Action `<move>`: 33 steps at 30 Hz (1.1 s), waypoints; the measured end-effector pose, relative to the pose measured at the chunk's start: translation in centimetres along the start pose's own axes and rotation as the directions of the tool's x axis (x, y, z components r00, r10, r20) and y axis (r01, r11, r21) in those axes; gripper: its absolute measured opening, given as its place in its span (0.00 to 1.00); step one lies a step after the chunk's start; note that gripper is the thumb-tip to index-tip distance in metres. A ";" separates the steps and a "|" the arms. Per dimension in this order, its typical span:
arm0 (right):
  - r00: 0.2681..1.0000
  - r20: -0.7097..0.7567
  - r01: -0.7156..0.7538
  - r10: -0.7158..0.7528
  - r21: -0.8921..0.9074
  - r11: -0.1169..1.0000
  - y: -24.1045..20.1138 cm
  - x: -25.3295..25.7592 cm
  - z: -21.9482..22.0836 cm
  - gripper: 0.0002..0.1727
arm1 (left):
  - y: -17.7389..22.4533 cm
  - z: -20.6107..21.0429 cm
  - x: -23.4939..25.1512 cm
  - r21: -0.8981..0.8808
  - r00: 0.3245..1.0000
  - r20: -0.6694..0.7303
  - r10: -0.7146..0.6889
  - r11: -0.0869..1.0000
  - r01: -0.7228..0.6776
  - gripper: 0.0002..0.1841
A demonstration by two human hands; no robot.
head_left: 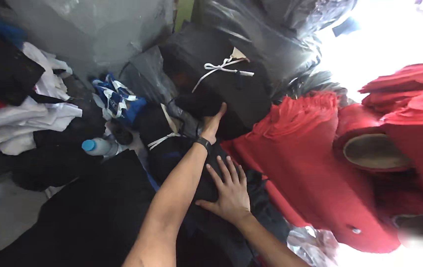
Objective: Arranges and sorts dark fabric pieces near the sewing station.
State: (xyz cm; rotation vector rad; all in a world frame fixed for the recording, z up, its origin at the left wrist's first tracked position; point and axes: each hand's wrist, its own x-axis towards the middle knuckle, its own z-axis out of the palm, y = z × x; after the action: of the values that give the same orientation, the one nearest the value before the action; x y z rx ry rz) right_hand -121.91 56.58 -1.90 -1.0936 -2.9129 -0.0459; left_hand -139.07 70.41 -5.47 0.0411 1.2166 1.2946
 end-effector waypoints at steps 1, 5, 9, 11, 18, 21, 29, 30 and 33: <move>1.000 0.004 0.001 -0.001 0.005 1.000 0.1 0.2 -0.1 0.63 | 0.7 0.5 -0.3 -0.069 1.000 0.015 -0.003 0.998 0.004 0.56; 1.000 0.020 -0.002 0.001 0.046 0.999 0.3 -0.2 -0.4 0.58 | 2.3 3.5 -2.7 -0.015 0.995 -0.094 0.035 0.999 -0.037 0.72; 0.999 0.046 -0.009 0.006 0.077 0.997 0.1 -0.2 -0.6 0.55 | 2.1 6.7 -1.2 0.207 0.954 -0.296 0.046 0.978 0.016 0.84; 0.997 0.071 -0.020 0.014 0.088 0.996 0.2 -0.3 -0.8 0.54 | 1.3 7.6 0.4 0.237 0.923 -0.379 0.072 0.971 0.022 0.85; 0.989 0.144 -0.045 0.019 0.179 0.983 0.7 -0.1 -1.4 0.58 | 1.7 7.2 1.7 -0.009 0.924 -0.350 0.154 0.986 -0.168 0.68; 0.979 0.199 -0.079 0.037 0.207 0.975 0.9 -0.3 -1.0 0.59 | 6.4 6.7 -0.3 -0.040 0.973 -0.206 0.100 0.993 -0.110 0.56; 0.973 0.230 -0.072 0.017 0.231 0.970 1.2 -0.5 0.3 0.56 | 18.3 5.8 -3.5 0.095 0.971 -0.072 0.227 0.971 -0.220 0.45; 0.973 0.232 -0.073 0.017 0.237 0.969 1.2 -0.5 0.3 0.56 | 18.7 5.5 -3.5 0.094 0.969 -0.069 0.238 0.968 -0.232 0.46; 0.970 0.241 -0.080 0.017 0.255 0.964 1.4 -0.4 0.4 0.56 | 19.9 4.8 -2.9 0.074 0.963 -0.052 0.263 0.963 -0.259 0.47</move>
State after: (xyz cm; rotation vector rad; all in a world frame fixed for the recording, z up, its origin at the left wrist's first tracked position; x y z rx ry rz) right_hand -120.74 57.39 -2.26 -1.1960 -2.9728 0.4925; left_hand -149.01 78.26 10.90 0.2180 1.3404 1.4917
